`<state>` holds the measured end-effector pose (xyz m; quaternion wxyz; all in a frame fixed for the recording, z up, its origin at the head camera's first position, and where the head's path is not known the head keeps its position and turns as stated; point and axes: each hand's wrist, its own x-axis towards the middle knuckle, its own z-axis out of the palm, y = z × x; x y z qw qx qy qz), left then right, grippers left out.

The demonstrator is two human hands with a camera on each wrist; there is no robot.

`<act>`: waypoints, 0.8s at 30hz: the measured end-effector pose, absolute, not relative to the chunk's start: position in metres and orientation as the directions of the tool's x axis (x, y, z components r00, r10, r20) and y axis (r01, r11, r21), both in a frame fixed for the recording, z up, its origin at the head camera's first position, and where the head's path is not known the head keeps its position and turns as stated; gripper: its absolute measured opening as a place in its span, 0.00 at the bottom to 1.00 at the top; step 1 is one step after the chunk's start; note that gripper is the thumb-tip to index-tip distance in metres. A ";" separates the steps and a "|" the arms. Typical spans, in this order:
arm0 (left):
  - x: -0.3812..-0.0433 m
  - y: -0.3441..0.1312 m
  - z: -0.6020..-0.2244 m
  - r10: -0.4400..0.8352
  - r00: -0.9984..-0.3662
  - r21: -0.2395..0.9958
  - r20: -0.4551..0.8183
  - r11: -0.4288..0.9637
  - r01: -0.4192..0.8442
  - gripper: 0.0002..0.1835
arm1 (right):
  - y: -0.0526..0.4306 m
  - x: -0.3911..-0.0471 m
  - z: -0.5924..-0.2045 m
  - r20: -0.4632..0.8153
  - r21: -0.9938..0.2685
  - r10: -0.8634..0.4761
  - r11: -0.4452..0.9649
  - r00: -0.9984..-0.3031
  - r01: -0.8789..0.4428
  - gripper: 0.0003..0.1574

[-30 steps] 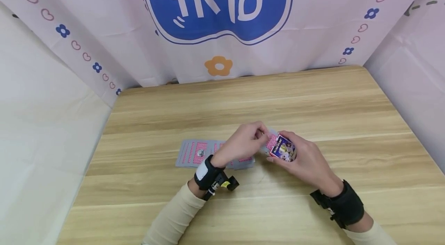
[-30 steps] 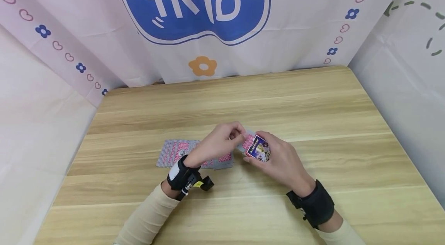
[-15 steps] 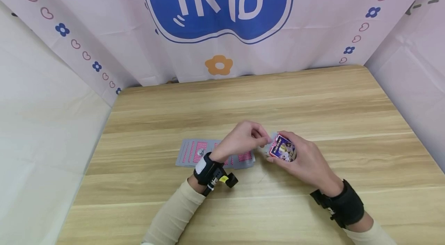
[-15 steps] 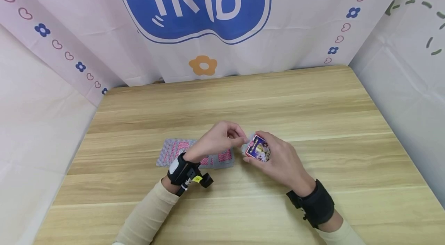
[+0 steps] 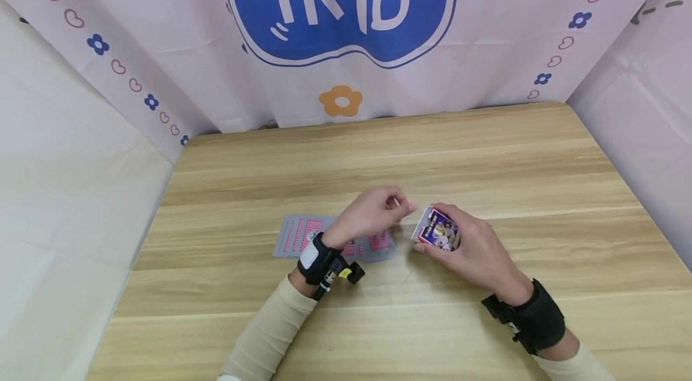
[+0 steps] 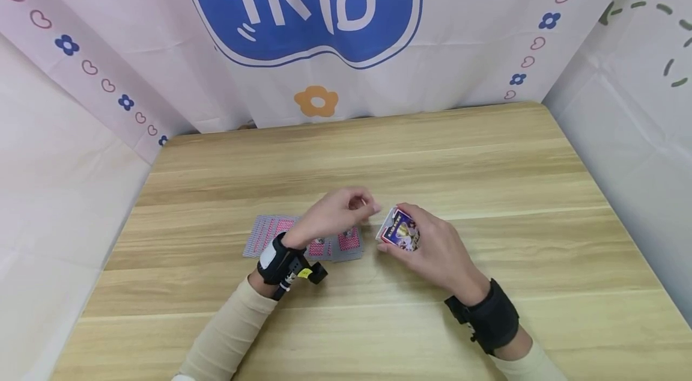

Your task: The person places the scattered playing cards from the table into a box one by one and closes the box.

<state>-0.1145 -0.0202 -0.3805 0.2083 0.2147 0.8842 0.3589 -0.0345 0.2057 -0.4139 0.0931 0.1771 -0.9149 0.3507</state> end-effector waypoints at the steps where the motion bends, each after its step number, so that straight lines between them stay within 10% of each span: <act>1: -0.116 -0.023 -0.381 0.507 -0.833 0.656 -0.224 0.710 0.256 0.17 | 0.206 -0.035 -0.414 0.287 -0.607 -0.256 0.697 -0.923 -0.382 0.48; 8: -0.118 -0.039 -0.388 0.353 -0.874 0.192 -0.336 0.933 0.303 0.40 | 0.205 -0.034 -0.413 0.247 -0.611 -0.250 0.710 -0.936 -0.351 0.49; 24: -0.128 -0.043 -0.389 0.441 -0.865 0.282 -0.239 0.884 0.372 0.30 | 0.205 -0.034 -0.413 0.241 -0.608 -0.243 0.717 -0.940 -0.342 0.50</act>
